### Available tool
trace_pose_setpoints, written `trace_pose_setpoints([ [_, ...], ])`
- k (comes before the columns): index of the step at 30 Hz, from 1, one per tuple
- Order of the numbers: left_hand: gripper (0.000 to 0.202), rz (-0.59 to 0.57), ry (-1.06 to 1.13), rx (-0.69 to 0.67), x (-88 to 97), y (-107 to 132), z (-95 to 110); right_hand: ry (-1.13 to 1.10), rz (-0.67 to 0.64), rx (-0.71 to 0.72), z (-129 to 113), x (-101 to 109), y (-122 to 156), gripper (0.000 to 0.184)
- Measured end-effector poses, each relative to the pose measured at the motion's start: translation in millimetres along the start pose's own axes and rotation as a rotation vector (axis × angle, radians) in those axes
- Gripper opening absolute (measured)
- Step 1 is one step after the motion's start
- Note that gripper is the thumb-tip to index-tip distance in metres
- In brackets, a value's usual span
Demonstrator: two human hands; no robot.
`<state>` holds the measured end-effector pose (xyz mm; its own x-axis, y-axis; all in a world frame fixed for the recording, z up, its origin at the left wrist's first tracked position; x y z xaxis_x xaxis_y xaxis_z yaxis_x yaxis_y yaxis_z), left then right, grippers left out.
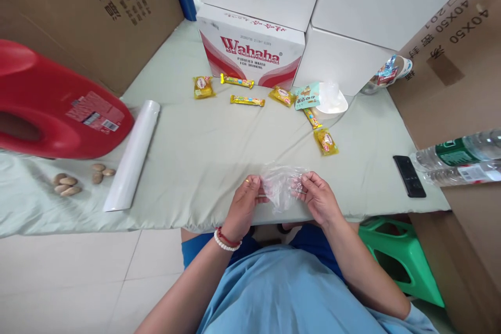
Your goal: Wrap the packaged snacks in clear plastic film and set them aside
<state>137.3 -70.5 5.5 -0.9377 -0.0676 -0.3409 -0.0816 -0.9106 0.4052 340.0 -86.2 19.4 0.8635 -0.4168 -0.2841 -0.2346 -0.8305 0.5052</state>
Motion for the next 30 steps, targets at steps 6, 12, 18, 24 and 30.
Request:
trace_pose_setpoints([
  [6,0.069,-0.272,-0.151,0.063,-16.9,21,-9,-0.035,-0.009,-0.028,0,2,-2,0.047],
  [12,0.037,-0.255,-0.251,0.077,-11.5,27,-14,0.024,-0.025,-0.053,9,6,-9,0.052],
  [18,0.040,-0.163,-0.287,0.026,-6.0,23,-8,0.479,0.108,0.464,-26,6,18,0.046],
  [24,0.039,-0.145,-0.306,-0.007,-5.7,21,0,0.626,-0.189,0.343,-2,-17,25,0.026],
  [30,0.037,-0.007,-0.314,-0.005,24.5,13,4,0.374,-0.042,0.227,-6,12,7,0.032],
])
Point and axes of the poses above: each hand's wrist, its own y-axis away from the middle knuckle, its own x-axis out of the back of the hand, z = x × y, the point moved 8 cm from there along -y, towards the middle knuckle, and after that the axes turned 6 degrees about z, right-handed, at the moved point
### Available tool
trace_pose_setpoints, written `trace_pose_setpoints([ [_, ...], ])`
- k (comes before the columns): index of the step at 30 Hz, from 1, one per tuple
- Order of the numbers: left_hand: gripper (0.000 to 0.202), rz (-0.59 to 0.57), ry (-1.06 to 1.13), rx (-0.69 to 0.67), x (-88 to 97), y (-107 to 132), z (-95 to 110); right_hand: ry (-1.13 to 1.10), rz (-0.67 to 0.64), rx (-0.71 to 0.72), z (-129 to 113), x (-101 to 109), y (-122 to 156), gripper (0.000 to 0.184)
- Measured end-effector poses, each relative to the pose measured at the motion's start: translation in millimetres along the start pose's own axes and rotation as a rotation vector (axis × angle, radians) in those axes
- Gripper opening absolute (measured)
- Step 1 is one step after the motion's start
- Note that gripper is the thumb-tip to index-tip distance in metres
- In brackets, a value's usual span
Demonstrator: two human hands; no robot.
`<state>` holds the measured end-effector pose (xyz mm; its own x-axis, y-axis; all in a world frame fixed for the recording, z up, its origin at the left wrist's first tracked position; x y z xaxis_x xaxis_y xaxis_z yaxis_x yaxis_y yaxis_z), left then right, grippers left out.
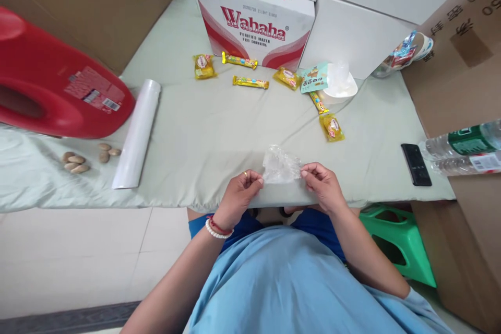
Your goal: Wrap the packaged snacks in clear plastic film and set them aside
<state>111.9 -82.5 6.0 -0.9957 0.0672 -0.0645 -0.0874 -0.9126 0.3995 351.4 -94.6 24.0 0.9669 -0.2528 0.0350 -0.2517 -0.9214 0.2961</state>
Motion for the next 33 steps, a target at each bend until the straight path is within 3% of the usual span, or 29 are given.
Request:
trace_pose_setpoints([
  [3,0.035,0.055,-0.041,0.027,10.5,-2,-9,-0.141,-0.011,-0.060,0,2,0,0.033],
  [5,0.032,0.153,-0.126,-0.030,18.3,-1,-8,-0.182,-0.037,-0.077,1,-1,1,0.033],
  [8,0.028,0.378,-0.303,-0.331,29.0,12,19,-0.170,-0.078,-0.060,2,-7,3,0.031],
  [9,0.029,0.403,-0.359,-0.455,26.6,19,30,-0.165,-0.088,-0.054,2,-8,3,0.031],
  [11,0.036,0.337,-0.458,-0.653,11.2,29,45,-0.171,-0.092,-0.063,4,-10,3,0.033],
  [14,0.062,0.201,-0.532,-0.765,-16.9,34,46,-0.191,-0.073,-0.119,4,-12,5,0.040],
  [17,0.081,0.253,-0.508,-0.706,-31.1,27,35,-0.185,-0.067,-0.137,-3,-15,10,0.045],
  [19,0.086,0.339,-0.446,-0.598,-30.0,21,25,-0.180,-0.055,-0.124,-10,-17,12,0.046],
  [22,0.083,0.464,-0.258,-0.421,-11.4,18,14,-0.198,0.033,-0.088,-19,-11,13,0.048],
  [24,0.066,0.501,-0.148,-0.327,4.6,22,11,-0.222,0.132,-0.052,-22,-4,14,0.049],
  [25,0.053,0.468,-0.122,-0.279,8.7,24,9,-0.229,0.174,-0.035,-22,-2,16,0.049],
  [27,0.038,0.294,-0.110,-0.184,4.1,28,5,-0.227,0.209,-0.012,-20,-5,21,0.048],
  [30,0.044,0.035,-0.043,-0.089,-17.1,33,-1,-0.160,0.092,-0.019,-15,-30,32,0.044],
  [33,0.042,0.073,0.084,-0.053,-17.5,28,-4,-0.063,0.006,0.019,-17,-47,38,0.038],
])
Point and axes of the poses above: each hand's wrist, its own y-axis away from the middle knuckle, its own x-axis out of the back of the hand, z = x × y, the point moved 8 cm from there along -y, towards the middle knuckle, and after that the axes turned 6 degrees about z, right-handed, at the moved point
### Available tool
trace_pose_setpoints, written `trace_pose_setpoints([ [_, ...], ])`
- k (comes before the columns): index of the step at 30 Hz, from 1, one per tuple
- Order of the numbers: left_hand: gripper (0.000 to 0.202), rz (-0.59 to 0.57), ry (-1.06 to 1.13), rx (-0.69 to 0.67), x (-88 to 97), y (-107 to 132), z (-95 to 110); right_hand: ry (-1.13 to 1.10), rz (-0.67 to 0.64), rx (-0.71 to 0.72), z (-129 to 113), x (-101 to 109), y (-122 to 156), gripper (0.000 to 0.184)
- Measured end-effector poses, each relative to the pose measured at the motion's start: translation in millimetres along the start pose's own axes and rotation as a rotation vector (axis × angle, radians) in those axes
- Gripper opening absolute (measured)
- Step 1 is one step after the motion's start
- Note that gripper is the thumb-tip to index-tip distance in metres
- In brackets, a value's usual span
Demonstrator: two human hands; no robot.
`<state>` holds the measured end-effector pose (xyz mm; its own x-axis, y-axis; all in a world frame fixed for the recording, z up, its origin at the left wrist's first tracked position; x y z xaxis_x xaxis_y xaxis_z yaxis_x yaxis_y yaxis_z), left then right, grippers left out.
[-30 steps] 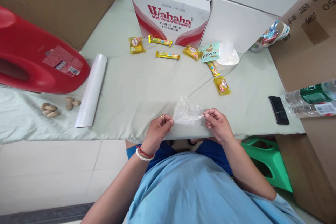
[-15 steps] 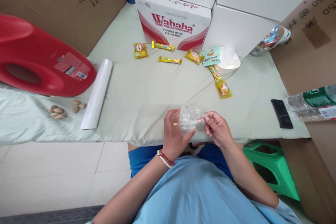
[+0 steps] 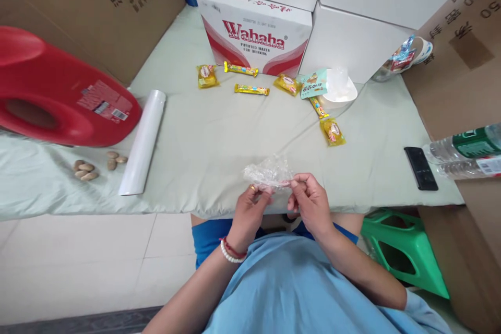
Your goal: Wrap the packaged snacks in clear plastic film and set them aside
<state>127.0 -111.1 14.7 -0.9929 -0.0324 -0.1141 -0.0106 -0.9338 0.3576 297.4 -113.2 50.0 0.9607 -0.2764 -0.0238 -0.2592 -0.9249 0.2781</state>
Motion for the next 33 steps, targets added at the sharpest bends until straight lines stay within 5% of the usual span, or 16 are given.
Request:
trace_pose_setpoints([
  [5,0.034,-0.098,-0.028,-0.049,23.7,-9,17,0.102,0.189,0.183,-32,43,-20,0.032],
  [8,0.035,-0.207,0.054,-0.029,44.6,-8,33,0.137,0.174,0.148,-42,73,-37,0.033],
  [11,0.035,-0.256,0.200,0.131,58.2,-10,34,0.126,0.147,0.052,-41,94,-53,0.037],
  [16,0.043,-0.143,0.133,0.269,65.5,-33,16,0.189,0.148,-0.057,-12,100,-81,0.045],
  [19,0.046,-0.032,0.039,0.255,65.2,-44,6,0.391,0.200,0.080,-10,101,-85,0.045],
  [23,0.051,-0.026,0.030,0.269,57.0,-45,0,0.592,0.127,0.434,-42,84,-54,0.033],
  [26,0.056,-0.024,0.054,0.288,55.3,-46,0,0.739,-0.201,0.704,-55,44,-16,0.043],
  [29,0.059,-0.037,0.076,0.301,54.7,-50,0,0.897,-0.489,0.830,-34,9,11,0.067],
  [33,0.056,-0.050,0.122,0.285,55.5,-60,3,0.989,-0.443,0.840,-1,-2,10,0.022],
])
Point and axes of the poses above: each hand's wrist, its own y-axis away from the middle knuckle, its own x-axis out of the back of the hand, z = x × y, the point moved 8 cm from there along -y, towards the middle knuckle, and after that the axes turned 6 degrees about z, right-handed, at the moved point
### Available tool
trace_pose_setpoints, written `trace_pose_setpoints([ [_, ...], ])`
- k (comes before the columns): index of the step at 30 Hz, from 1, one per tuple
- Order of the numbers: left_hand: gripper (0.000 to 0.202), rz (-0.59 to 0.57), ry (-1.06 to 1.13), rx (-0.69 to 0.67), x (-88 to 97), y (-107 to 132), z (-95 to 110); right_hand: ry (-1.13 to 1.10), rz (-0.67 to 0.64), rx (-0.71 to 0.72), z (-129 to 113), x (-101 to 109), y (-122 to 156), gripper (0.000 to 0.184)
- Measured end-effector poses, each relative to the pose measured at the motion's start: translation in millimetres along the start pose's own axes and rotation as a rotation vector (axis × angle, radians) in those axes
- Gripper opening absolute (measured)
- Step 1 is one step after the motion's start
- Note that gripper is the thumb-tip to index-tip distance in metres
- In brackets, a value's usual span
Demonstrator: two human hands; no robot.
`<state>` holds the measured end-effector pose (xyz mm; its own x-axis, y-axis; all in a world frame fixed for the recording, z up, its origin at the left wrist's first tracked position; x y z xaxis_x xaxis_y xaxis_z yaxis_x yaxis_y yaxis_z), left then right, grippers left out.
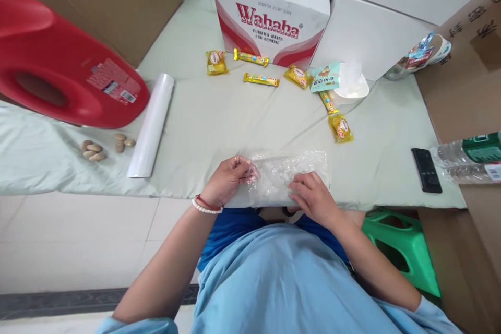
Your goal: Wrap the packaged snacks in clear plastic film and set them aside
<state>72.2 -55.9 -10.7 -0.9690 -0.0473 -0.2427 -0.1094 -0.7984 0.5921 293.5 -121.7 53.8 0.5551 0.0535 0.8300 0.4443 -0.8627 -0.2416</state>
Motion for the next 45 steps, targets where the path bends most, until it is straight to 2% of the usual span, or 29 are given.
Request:
trace_pose_setpoints([
  [1,0.055,0.014,0.022,-0.002,1.8,-2,1,-0.010,0.027,-0.014,2,-3,1,0.018],
  [3,0.053,0.043,0.074,0.001,5.3,-2,3,-0.056,0.068,-0.033,5,-5,0,0.019],
  [8,0.048,0.037,0.168,0.006,4.8,10,5,-0.097,0.141,-0.046,-4,5,-2,0.017],
  [10,0.048,0.038,0.202,0.012,3.0,16,3,-0.045,0.153,-0.003,-15,1,-2,0.032],
  [12,0.047,0.049,0.245,0.023,0.9,19,1,0.026,0.147,0.057,-28,-12,-3,0.049],
  [13,0.046,0.057,0.267,0.030,0.0,19,-1,0.059,0.149,0.084,-34,-20,-4,0.051],
  [17,0.040,0.089,0.338,0.024,-0.6,20,-3,0.086,0.189,0.107,-45,-37,-18,0.020],
  [19,0.038,0.100,0.357,0.001,2.3,24,-2,-0.018,0.208,0.054,-43,-35,-26,0.020],
  [21,0.038,0.134,0.369,-0.040,8.4,31,-4,-0.188,0.212,-0.057,-37,-29,-32,0.023],
  [25,0.038,0.245,0.322,-0.148,17.4,56,-15,-0.541,0.185,-0.417,-19,-25,-33,0.021],
  [28,0.042,0.286,0.249,-0.214,9.5,72,-25,-0.759,0.176,-0.635,-14,-28,-31,0.025],
  [30,0.048,0.241,0.175,-0.254,-5.1,77,-28,-0.813,0.176,-0.675,-18,-28,-33,0.025],
  [32,0.050,0.159,0.105,-0.280,-22.5,76,-28,-0.824,0.170,-0.647,-25,-27,-38,0.025],
  [35,0.041,0.101,0.137,-0.283,-37.4,67,-24,-0.861,0.145,-0.632,-31,-30,-43,0.028],
  [38,0.037,0.116,0.241,-0.257,-38.6,54,-17,-0.946,0.189,-0.718,-23,-30,-44,0.033],
  [45,0.031,0.172,0.517,-0.124,-25.6,21,-1,-1.139,0.460,-0.899,25,-4,-43,0.037],
])
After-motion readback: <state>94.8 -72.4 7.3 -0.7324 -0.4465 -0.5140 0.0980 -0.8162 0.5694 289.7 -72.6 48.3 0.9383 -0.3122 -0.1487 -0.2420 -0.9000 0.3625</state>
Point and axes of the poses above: each hand's wrist, its own y-axis away from the middle knuckle, its own x-axis out of the back of the hand, z = x × y, the point moved 8 cm from there along -y, towards the middle knuckle, and after that the axes turned 6 degrees about z, right-handed, at the moved point
